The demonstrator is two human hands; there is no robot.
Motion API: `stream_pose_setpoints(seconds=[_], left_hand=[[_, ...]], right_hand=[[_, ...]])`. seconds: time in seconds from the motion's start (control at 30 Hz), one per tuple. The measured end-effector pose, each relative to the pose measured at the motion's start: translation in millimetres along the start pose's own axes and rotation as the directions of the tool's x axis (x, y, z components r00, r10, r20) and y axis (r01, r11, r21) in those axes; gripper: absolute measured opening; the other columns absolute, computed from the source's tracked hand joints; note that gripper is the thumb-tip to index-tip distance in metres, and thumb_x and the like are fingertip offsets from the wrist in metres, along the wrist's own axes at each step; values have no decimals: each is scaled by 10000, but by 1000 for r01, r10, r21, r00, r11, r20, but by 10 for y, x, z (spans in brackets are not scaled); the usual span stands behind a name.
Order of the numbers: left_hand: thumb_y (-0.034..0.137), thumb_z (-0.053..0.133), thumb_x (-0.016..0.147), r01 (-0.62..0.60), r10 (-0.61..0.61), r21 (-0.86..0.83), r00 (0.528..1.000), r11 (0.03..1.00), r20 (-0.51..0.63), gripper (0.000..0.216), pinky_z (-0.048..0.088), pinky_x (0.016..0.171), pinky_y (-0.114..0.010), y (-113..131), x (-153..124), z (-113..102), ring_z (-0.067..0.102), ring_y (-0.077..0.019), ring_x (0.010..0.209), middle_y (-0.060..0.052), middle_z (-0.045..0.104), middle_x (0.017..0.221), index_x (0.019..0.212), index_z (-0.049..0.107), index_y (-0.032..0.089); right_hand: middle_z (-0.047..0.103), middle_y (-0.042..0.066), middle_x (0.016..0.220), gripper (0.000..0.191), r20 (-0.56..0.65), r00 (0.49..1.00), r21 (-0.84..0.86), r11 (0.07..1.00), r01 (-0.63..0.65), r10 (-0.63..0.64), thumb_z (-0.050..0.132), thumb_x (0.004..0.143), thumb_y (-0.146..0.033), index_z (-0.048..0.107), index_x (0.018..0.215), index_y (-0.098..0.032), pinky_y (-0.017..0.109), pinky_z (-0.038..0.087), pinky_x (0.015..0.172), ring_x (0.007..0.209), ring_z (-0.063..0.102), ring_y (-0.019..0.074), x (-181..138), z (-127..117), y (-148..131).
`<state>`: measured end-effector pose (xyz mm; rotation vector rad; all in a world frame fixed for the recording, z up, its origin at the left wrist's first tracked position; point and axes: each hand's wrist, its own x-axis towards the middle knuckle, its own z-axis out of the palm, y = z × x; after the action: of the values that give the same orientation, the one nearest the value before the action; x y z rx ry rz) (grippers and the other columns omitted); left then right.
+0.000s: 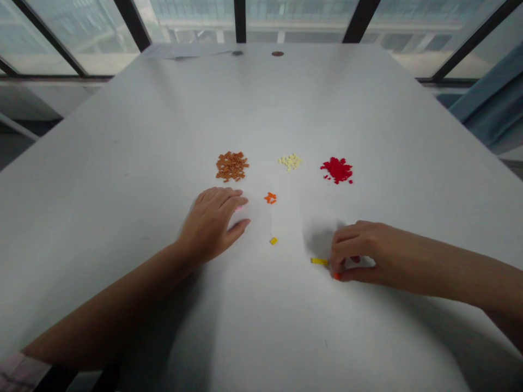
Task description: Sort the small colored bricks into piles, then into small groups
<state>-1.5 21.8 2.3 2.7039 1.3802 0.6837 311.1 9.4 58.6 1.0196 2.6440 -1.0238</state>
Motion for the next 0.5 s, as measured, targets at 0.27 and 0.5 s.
stream_pose_setpoints(seconds=[0.27, 0.5], left_hand=[[281, 601, 917, -8, 8, 16, 1000, 1000, 3, 256, 446, 1046, -489, 1, 1, -6, 619, -299, 1163, -138, 684, 1234, 1140, 621, 157], [285, 597, 922, -11, 11, 21, 1000, 1000, 3, 259, 445, 1044, -481, -2, 1, -4, 620, -296, 1157, -135, 686, 1227, 1144, 623, 154]], right_hand=[[706, -8, 780, 96, 15, 999, 35, 999, -28, 28, 763, 753, -158, 742, 784, -247, 286, 476, 659, 683, 642, 154, 19, -25, -25], [730, 10, 804, 144, -35, 998, 137, 989, 62, -58, 645, 876, -197, 759, 810, -255, 272, 509, 666, 699, 683, 149, -19, 63, 24]])
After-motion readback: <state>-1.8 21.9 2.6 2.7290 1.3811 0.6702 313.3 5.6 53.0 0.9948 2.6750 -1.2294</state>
